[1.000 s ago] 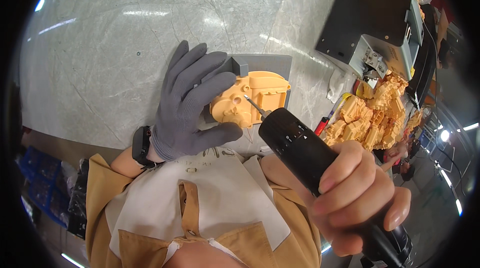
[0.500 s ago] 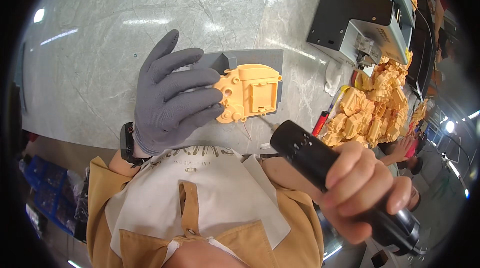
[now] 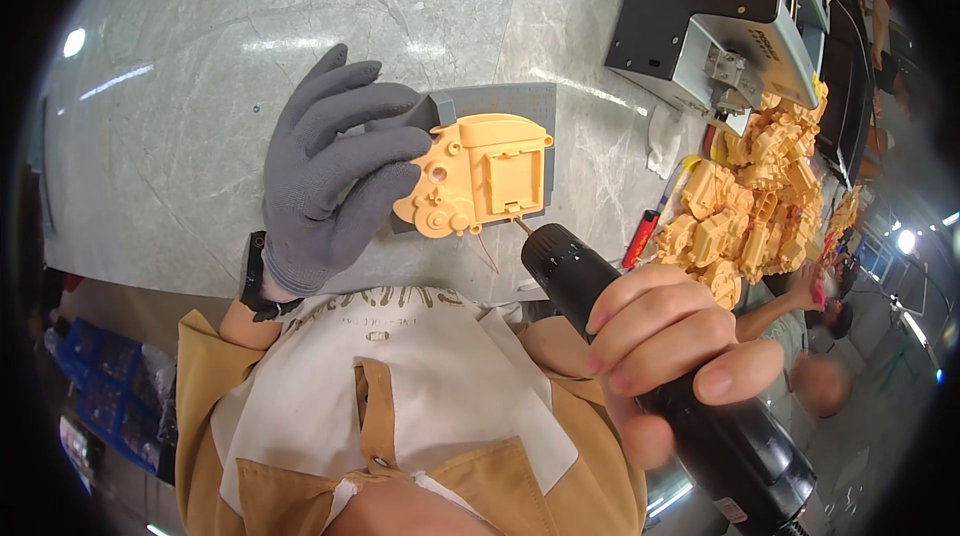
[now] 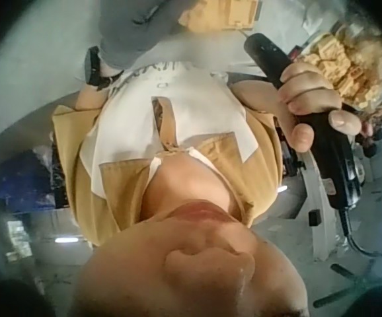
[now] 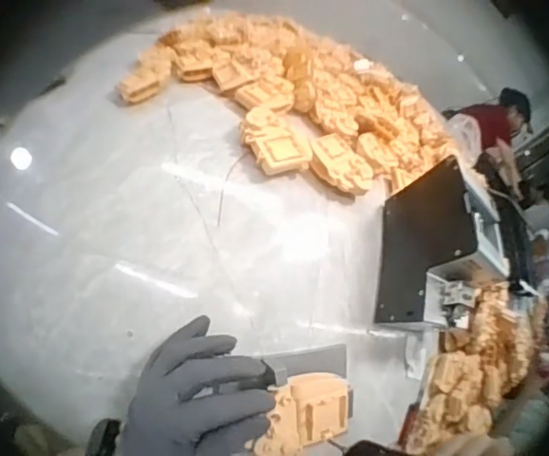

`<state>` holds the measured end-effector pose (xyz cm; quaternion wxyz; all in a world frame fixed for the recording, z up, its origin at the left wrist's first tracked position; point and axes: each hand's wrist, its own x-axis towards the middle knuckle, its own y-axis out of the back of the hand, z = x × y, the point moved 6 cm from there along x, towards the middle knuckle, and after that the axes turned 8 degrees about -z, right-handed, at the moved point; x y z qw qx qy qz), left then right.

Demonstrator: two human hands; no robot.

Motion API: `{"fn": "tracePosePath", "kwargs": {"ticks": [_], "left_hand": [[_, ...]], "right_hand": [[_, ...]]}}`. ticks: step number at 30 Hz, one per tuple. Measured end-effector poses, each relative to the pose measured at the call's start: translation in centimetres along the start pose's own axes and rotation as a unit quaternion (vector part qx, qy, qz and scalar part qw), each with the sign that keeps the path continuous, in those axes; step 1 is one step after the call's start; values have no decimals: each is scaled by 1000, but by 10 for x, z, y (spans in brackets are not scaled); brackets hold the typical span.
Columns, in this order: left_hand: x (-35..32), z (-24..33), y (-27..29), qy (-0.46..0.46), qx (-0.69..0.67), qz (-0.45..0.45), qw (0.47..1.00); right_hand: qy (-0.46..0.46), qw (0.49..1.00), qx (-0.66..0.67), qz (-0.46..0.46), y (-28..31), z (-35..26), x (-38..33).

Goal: The person uses a handheld rotary tool to drill holes into small yellow plastic parts. They hold each part with a gloved left hand and operate the tool with the right hand, working on a gray fixture on a table. Finished parts are placed into a pile on the table.

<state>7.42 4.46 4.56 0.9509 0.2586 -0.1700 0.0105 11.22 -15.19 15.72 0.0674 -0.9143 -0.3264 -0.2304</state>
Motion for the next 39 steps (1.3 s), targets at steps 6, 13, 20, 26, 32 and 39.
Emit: {"fn": "tracePosePath", "kwargs": {"ticks": [6,13,20,26,32,39], "left_hand": [[29,16,9,-51,15,-29,998],[178,73,-47,-272,130,-29,953],[236,116,-29,-249,161,-72,952],[114,50,14,-115,22,-129,985],[23,27,-15,-17,93,-184,978],[2,38,-41,-33,135,-93,986]], "right_hand": [[-19,999,8,-39,1,-2,2],[1,1000,0,11,0,-5,-1],[22,989,7,144,1,0,-15],[1,999,21,43,8,0,-10],[-16,1000,-17,21,1,-3,-5],[-17,998,-41,-49,-9,-5,-1]]}}
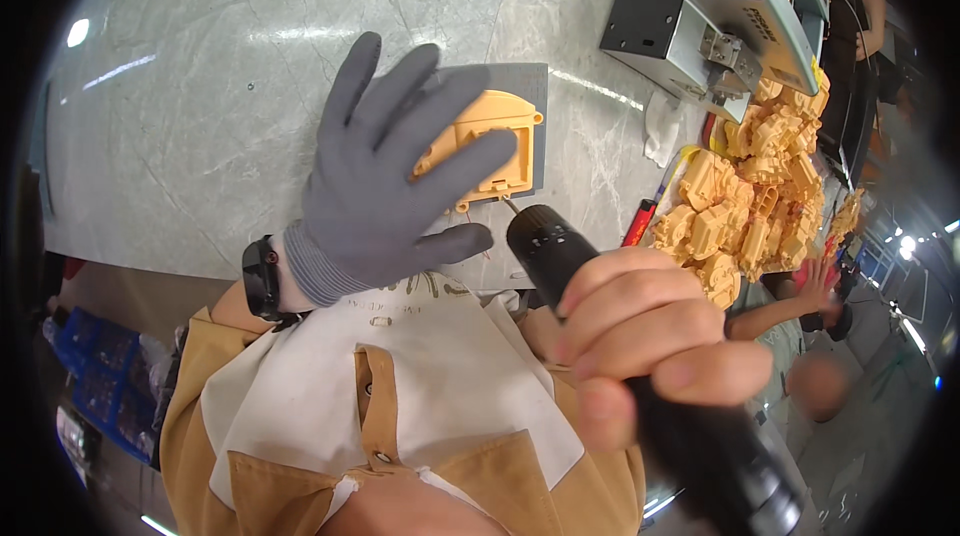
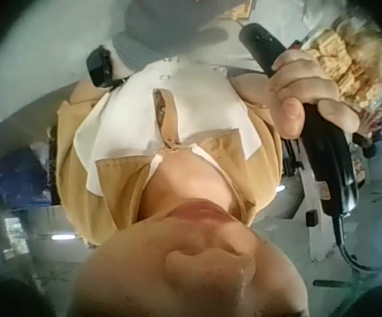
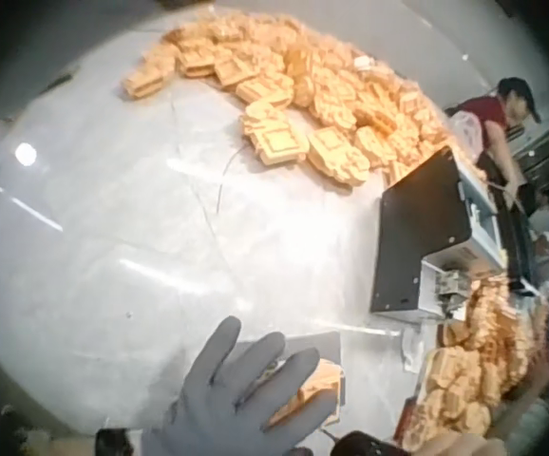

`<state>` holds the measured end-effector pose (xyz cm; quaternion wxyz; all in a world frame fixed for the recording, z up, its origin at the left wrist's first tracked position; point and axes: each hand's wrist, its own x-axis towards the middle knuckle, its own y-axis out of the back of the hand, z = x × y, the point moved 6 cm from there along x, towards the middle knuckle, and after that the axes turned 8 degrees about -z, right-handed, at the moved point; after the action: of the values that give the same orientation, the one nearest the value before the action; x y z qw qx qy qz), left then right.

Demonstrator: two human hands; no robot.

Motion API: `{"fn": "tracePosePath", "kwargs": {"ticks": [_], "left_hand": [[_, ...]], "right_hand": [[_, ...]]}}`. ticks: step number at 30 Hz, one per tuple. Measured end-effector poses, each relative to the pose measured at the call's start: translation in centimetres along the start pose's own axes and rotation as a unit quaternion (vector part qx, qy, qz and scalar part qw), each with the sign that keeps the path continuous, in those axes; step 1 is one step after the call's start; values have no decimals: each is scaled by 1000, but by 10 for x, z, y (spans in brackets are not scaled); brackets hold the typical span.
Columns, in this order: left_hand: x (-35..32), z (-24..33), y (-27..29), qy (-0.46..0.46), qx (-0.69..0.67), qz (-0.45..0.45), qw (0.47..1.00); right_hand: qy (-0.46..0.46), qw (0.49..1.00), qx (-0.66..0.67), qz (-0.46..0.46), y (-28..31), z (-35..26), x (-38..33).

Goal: The person uses a handheld rotary tool to drill holes into small yellow plastic parts. They hold each part with a gloved left hand and operate the tool with the right hand, working on a gray fixture on a table. Finished parts are placed into a pile on the table.

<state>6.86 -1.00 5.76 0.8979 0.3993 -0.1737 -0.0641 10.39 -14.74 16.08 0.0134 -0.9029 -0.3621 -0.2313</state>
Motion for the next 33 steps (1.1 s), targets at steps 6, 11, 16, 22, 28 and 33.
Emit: {"fn": "tracePosePath", "kwargs": {"ticks": [6,11,16,22,28,33], "left_hand": [[9,8,1,-54,13,56,997],[13,7,-3,-63,39,15,997],[11,15,-8,-47,69,41,996],[9,13,-15,-13,-18,57,998],[10,9,-8,-92,29,40,995],[11,1,-5,-68,14,4,998]], "right_hand": [[82,977,159,119,16,-10,-12],[105,981,73,143,18,-21,-17],[66,989,47,126,19,-21,-22],[94,982,58,151,24,-26,-30],[110,973,71,192,31,-26,-40],[55,989,54,126,19,-8,-35]]}}
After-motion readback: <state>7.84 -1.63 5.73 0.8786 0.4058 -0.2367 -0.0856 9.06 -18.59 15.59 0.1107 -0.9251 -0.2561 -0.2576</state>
